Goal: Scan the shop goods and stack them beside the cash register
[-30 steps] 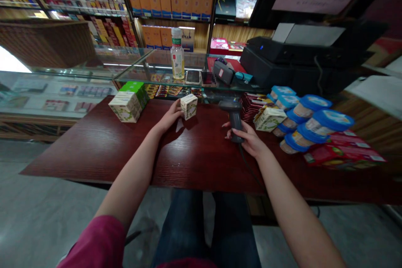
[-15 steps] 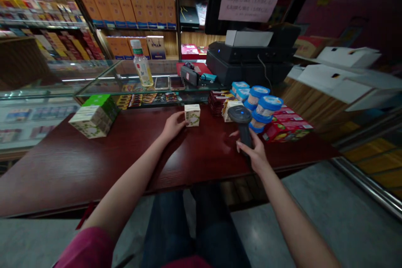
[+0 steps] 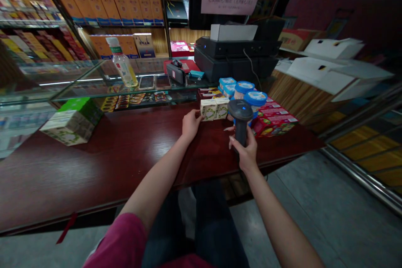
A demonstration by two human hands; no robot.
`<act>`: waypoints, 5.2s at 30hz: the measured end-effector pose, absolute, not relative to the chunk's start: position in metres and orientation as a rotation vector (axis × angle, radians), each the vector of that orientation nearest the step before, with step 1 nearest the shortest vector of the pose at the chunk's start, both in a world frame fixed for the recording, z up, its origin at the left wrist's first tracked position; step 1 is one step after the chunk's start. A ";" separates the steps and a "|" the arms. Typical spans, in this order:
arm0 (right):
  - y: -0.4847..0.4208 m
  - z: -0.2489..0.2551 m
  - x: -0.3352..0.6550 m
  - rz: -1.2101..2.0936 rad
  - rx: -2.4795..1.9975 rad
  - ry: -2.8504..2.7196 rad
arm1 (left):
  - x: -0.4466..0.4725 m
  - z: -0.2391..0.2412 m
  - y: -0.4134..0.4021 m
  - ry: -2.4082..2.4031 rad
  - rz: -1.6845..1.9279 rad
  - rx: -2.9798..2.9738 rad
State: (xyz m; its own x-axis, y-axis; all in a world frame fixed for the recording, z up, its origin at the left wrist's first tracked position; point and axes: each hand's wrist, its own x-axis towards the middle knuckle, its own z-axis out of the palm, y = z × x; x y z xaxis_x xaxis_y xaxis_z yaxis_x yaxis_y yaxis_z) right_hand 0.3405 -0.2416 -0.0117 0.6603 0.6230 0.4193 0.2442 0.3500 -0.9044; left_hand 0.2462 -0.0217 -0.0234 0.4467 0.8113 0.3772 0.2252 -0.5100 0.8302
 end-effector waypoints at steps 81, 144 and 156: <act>-0.084 -0.002 0.214 1.250 -0.957 -1.045 | 0.024 -0.013 0.091 1.027 1.270 1.162; -0.231 -0.028 0.352 -0.674 -1.511 -0.595 | 0.276 -0.026 -0.089 0.696 1.060 1.929; -0.232 -0.035 0.354 -0.613 -1.479 -0.592 | 0.292 -0.014 -0.107 0.912 1.079 1.893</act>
